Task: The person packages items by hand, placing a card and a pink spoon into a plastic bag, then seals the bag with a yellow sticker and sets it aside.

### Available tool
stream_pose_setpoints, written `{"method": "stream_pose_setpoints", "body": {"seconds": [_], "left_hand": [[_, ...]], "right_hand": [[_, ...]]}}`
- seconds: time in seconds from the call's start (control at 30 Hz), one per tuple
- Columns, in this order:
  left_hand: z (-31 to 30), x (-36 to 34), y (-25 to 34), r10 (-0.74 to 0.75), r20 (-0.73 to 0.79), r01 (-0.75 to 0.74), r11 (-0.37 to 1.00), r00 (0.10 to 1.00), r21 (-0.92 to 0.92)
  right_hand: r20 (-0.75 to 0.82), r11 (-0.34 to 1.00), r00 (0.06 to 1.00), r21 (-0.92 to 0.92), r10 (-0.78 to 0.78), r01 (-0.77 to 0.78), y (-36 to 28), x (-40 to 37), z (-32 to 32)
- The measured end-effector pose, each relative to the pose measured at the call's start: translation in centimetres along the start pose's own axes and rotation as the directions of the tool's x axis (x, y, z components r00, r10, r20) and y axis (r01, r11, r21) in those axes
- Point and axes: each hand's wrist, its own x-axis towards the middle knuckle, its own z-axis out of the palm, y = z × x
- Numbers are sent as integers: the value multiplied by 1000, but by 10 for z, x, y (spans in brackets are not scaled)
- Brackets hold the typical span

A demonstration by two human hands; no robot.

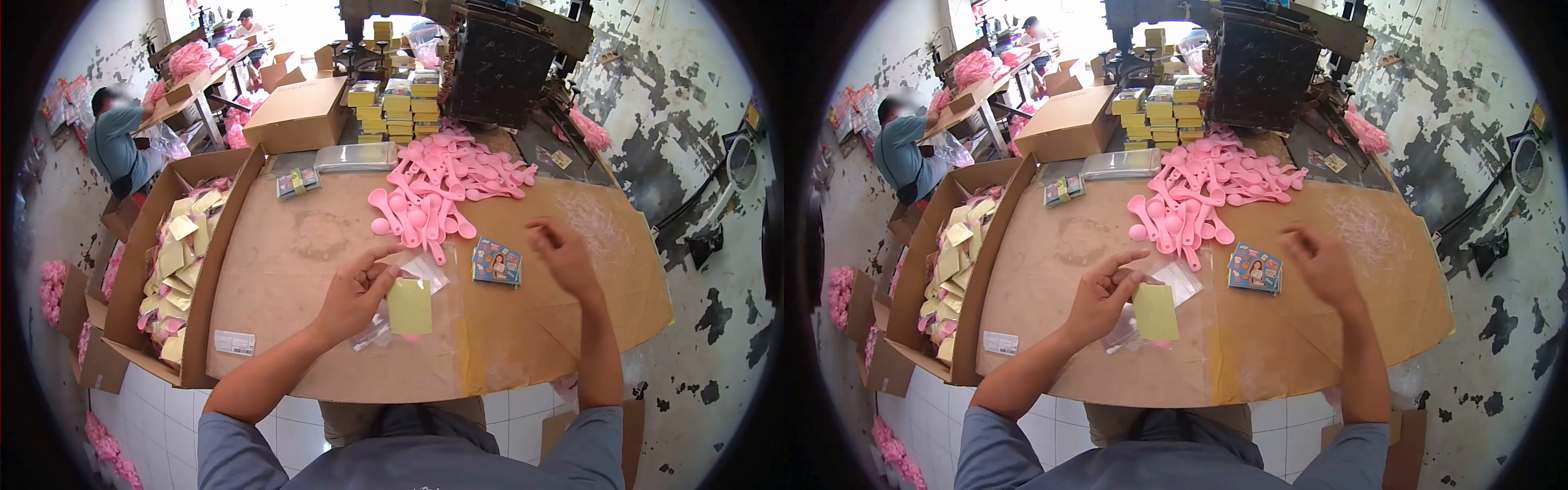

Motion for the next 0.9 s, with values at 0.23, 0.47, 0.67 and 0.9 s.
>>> {"method": "stream_pose_setpoints", "body": {"seconds": [0.23, 0.47, 0.67, 0.9], "left_hand": [[0, -1, 0, -24, 1, 24, 997, 1000, -77], [-3, 2, -6, -87, 16, 89, 983, 996, -159], [-2, 2, -12, -170, -1, 169, 978, 985, -124], [2, 1, -17, -194, -15, 190, 972, 981, -136]], "right_hand": [[323, 850, 888, 510, -328, 129, -68, -3, 112], [428, 709, 881, 684, -201, -170, -42, 3, 128], [459, 664, 880, 697, -124, -271, -44, -1, 126], [466, 687, 881, 668, -85, -287, -28, 0, 133]]}}
